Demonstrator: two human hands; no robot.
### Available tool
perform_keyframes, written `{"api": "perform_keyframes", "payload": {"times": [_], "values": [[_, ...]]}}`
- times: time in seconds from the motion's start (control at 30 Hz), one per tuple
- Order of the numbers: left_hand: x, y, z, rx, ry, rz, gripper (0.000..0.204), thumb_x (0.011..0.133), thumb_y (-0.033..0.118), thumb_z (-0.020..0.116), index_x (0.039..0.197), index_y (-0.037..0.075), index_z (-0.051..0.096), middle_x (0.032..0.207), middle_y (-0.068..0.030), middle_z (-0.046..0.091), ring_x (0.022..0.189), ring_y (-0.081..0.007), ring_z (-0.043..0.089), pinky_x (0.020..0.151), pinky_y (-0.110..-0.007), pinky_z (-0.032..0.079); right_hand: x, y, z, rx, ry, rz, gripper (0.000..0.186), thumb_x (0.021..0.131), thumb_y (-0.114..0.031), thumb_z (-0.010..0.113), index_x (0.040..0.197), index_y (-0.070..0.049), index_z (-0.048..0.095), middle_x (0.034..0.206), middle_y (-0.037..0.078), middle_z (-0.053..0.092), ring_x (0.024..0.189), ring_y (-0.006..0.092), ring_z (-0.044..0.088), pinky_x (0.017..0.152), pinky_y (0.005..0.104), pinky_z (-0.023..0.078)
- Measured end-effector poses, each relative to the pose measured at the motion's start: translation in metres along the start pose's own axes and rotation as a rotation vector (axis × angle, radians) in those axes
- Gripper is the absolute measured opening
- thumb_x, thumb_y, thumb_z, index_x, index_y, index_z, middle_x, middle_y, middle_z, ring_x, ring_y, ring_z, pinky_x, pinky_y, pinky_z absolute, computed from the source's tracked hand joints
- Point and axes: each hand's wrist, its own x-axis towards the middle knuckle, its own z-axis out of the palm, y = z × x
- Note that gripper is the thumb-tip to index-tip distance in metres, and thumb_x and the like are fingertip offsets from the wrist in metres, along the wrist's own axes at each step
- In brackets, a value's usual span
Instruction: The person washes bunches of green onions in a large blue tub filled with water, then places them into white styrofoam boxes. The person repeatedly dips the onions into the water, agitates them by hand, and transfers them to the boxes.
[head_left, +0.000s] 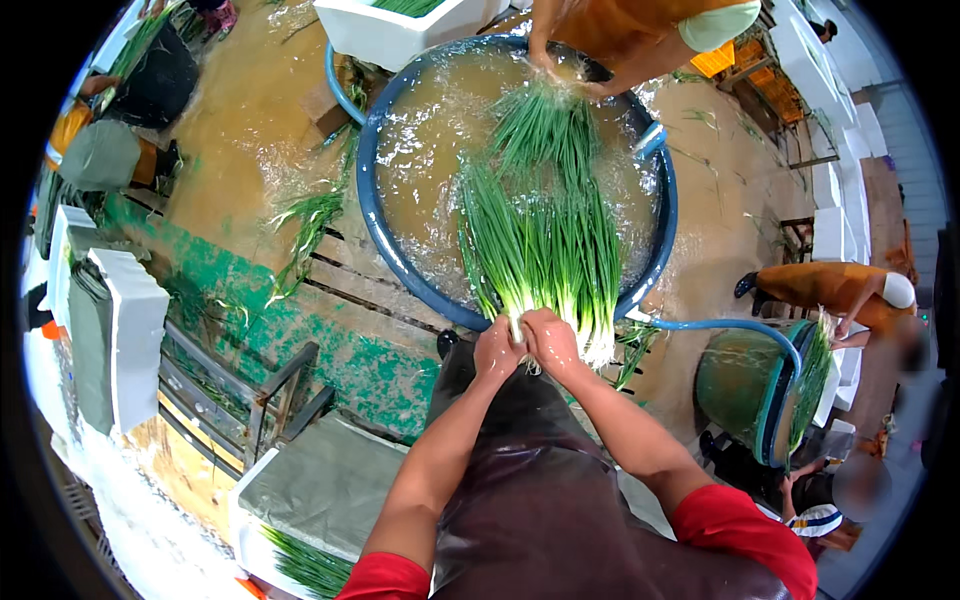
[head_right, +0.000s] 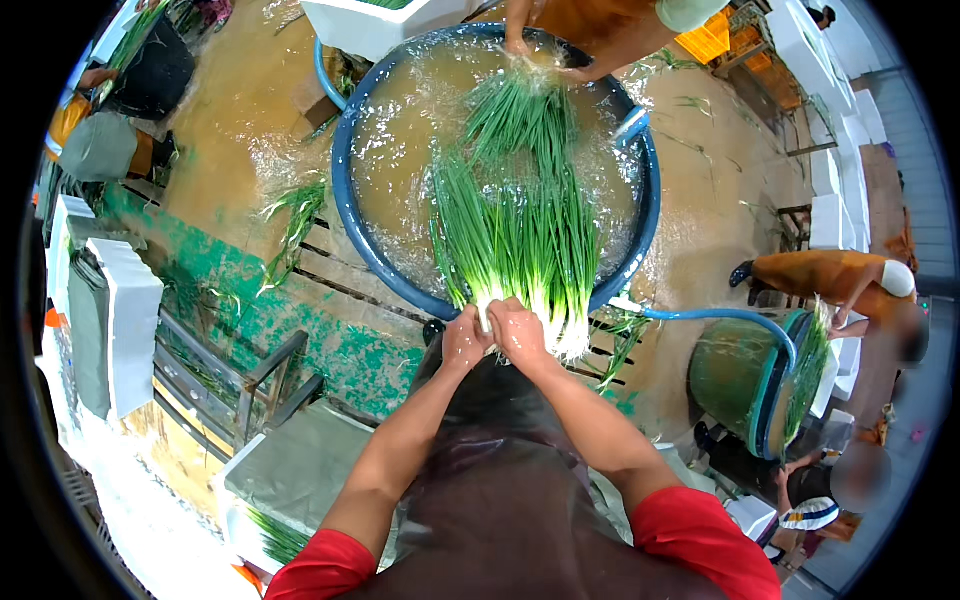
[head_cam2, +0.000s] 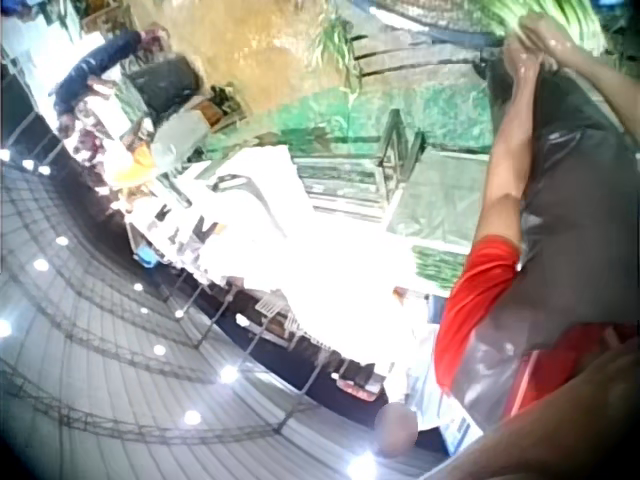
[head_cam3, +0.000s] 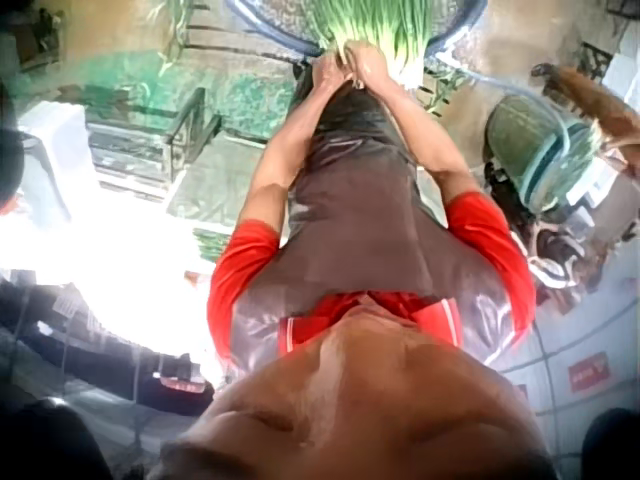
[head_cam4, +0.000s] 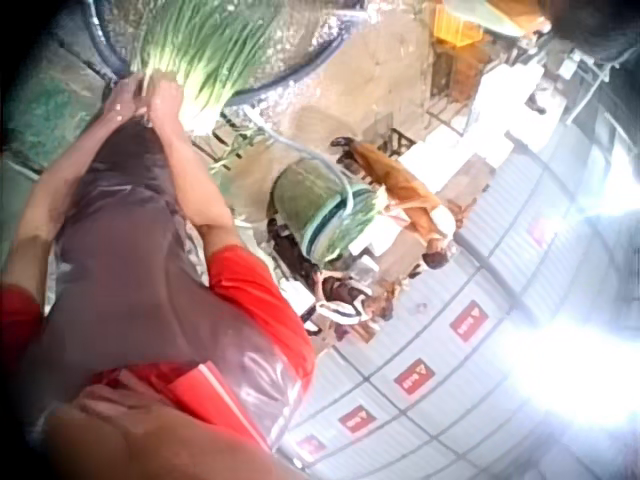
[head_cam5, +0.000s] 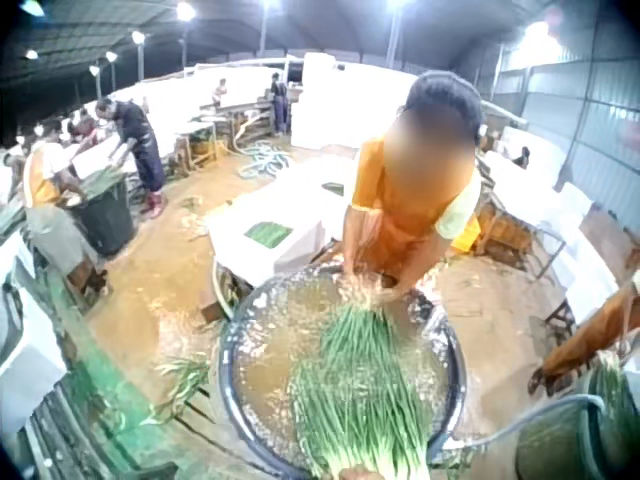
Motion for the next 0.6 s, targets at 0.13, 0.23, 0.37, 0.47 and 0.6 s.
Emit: {"api": "perform_keyframes", "payload": {"times": [0.13,0.23,0.37,0.47,0.6], "values": [[0.002,0.011,0.005,0.127,0.032,-0.015,0.051,0.072,0.04,0.083,0.101,0.005,0.06,0.091,-0.0196,0.072,0.091,-0.0395,0.069,0.077,-0.048,0.055,-0.042,0.019,0.005,0.157,0.252,-0.168,0.01,0.093,-0.009,0.059,0.099,-0.001,0.061,0.109,0.02,0.065,0.09,0.0395,0.064,0.077,0.0431,0.053],[-0.001,0.009,-0.004,0.143,-0.002,-0.006,0.056,0.07,0.042,0.084,0.105,0.006,0.06,0.096,-0.0206,0.072,0.094,-0.0414,0.068,0.081,-0.052,0.054,-0.08,0.02,0.0,0.312,0.043,0.052,0.007,0.094,-0.007,0.059,0.097,-0.001,0.06,0.099,0.015,0.067,0.075,0.0344,0.065,0.069,0.0401,0.052],[0.0,0.0,-0.004,0.021,-0.052,0.034,0.056,0.069,0.039,0.086,0.105,0.004,0.06,0.099,-0.0215,0.071,0.096,-0.0421,0.067,0.08,-0.051,0.053,-0.141,0.057,-0.009,0.328,-0.445,0.152,0.019,0.093,-0.011,0.06,0.111,-0.005,0.061,0.083,0.016,0.067,0.071,0.0339,0.065,0.067,0.0424,0.052],[0.0,-0.003,-0.001,-0.024,-0.018,0.07,0.055,0.069,0.038,0.085,0.104,0.005,0.059,0.101,-0.021,0.071,0.097,-0.0419,0.066,0.08,-0.052,0.053,-0.137,0.056,-0.016,-0.07,-0.303,0.113,0.036,0.092,-0.017,0.061,0.126,-0.01,0.058,0.079,0.019,0.067,0.076,0.0389,0.066,0.068,0.0486,0.051],[-0.002,-0.002,0.007,0.018,0.037,0.012,0.047,0.073,0.035,0.082,0.1,0.006,0.058,0.099,-0.0205,0.071,0.097,-0.0428,0.066,0.08,-0.053,0.053,-0.033,-0.002,-0.02,-0.042,0.049,-0.083,0.054,0.09,-0.026,0.062,0.141,-0.016,0.05,0.093,0.019,0.07,0.084,0.04,0.067,0.07,0.0503,0.052]]}}
